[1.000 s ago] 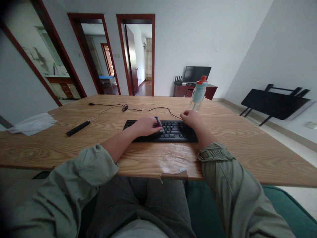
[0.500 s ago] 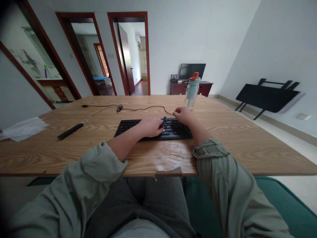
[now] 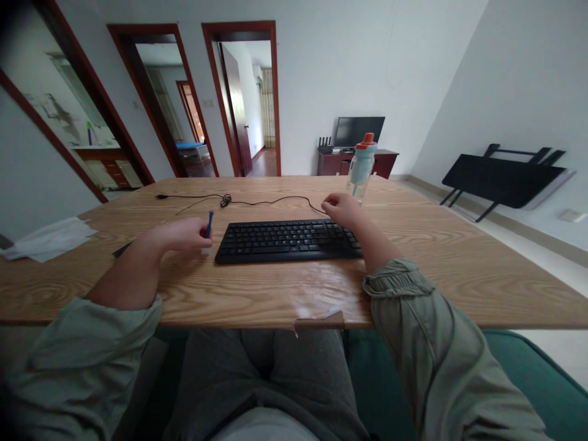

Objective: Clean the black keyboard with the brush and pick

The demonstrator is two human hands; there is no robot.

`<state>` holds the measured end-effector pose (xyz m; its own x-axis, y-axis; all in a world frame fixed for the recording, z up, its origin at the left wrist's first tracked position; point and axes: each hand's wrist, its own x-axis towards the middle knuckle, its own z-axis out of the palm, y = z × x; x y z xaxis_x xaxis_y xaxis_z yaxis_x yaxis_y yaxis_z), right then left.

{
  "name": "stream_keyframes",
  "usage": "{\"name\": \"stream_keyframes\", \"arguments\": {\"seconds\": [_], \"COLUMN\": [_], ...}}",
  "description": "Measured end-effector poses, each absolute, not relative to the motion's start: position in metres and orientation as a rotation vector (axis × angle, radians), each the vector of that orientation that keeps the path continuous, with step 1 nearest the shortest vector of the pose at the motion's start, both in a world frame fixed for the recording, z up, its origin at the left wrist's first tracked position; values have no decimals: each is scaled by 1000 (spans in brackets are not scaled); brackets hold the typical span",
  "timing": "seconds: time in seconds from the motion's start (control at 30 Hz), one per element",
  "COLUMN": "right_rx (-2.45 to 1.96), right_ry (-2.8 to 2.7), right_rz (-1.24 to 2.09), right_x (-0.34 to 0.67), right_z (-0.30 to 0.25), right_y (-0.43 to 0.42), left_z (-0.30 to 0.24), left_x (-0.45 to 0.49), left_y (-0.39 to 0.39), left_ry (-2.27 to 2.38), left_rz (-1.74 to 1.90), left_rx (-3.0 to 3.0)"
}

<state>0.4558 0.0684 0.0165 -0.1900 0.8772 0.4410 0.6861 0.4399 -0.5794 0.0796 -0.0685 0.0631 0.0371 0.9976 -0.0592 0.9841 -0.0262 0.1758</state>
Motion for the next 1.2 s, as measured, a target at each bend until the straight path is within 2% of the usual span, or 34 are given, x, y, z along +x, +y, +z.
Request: {"name": "stream_keyframes", "arguments": {"seconds": [0.13,0.23,0.37,0.47,0.6,0.73,0.93,1.07,1.2], "right_rx": [-879,-583,-587,-588,-520,-492,-500,-444,-441], "right_ry": [-1824,-1830,-1609,-1317,-1253,-1223,-1019,-887,-925], "right_rz": [656,875,1145,1205,1298,1337,1327,1332,1395], "right_x": [429,407,394,395,395,400,456,479,472], "right_z": [38,44,39,40,47,48,35,22,13], "right_y": [37,11,-4,-4,-8,-9,15,26,28], "left_z": [70,62,48,42,43,46,38,18,4], "left_x": [148,218,267,271,267,251,150,79,55], "left_y": [-65,-57,-44,-38,-39,-40,-12,16,30], "left_ry": [2131,1897,1733,1696,1692,1665,2045,2061,2127], "left_rz": [22,133,325,451,596,587,654,696,739], "left_rx": [2447,2762,2889,2913,2942,2906,2489,2240,2090]}}
